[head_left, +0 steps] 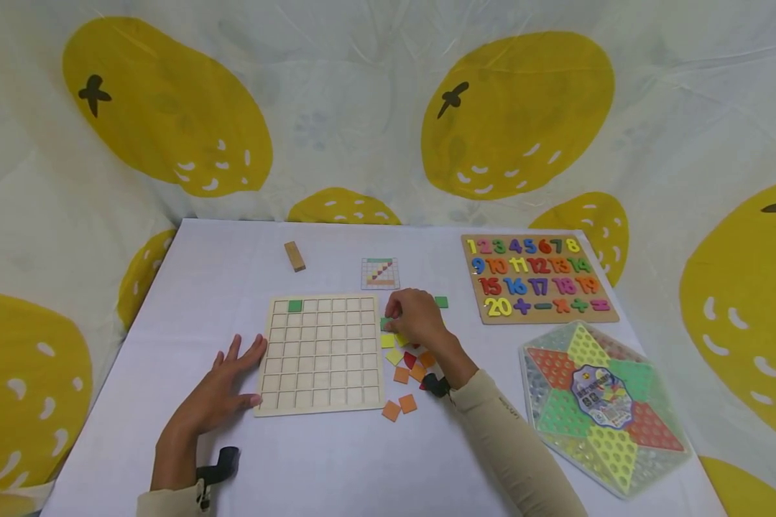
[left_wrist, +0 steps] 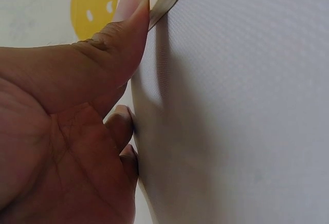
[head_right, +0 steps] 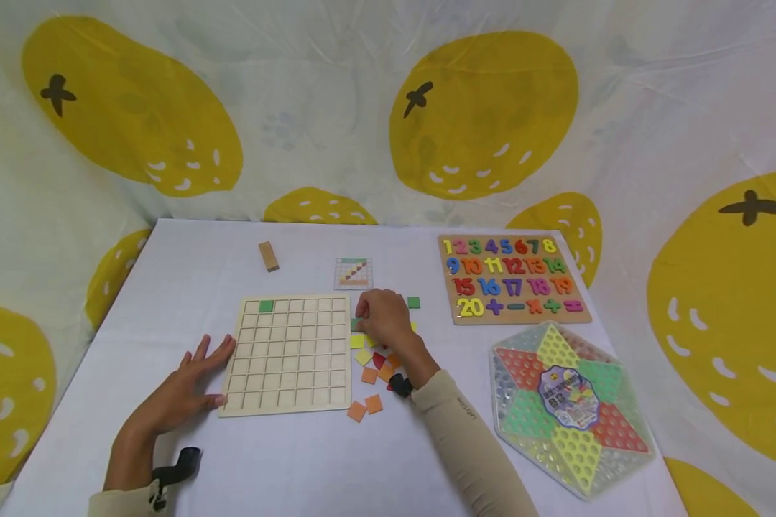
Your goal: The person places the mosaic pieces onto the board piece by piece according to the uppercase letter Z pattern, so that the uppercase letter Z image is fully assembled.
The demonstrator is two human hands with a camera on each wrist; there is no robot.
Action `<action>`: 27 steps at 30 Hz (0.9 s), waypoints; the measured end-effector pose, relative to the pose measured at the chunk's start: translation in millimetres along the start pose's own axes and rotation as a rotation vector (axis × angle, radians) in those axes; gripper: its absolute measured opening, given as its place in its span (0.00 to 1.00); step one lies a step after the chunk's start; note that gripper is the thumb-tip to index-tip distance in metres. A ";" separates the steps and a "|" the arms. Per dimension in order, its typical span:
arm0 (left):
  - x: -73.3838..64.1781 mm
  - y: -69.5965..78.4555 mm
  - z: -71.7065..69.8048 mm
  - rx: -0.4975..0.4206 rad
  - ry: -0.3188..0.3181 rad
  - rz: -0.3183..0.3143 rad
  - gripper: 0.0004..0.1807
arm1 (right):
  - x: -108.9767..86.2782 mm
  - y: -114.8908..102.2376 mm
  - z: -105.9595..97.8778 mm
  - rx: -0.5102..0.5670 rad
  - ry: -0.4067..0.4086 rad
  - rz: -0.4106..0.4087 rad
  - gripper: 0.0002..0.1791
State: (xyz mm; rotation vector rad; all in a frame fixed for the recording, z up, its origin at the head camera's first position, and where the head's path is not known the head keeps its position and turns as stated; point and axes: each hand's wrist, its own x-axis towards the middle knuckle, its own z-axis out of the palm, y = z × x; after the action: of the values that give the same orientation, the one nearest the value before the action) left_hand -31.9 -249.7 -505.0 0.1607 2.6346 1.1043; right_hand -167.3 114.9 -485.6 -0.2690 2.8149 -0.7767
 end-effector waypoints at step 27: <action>0.0 2.5 -0.9 0.000 0.003 -0.008 0.61 | 20.9 -34.6 11.6 0.153 0.023 -0.152 0.08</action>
State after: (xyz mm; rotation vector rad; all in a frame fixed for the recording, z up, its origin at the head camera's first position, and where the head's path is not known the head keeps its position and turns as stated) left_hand -32.1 -248.6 -502.6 0.1490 2.6355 1.1033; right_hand -180.4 75.3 -480.5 -0.4550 2.7617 -1.0283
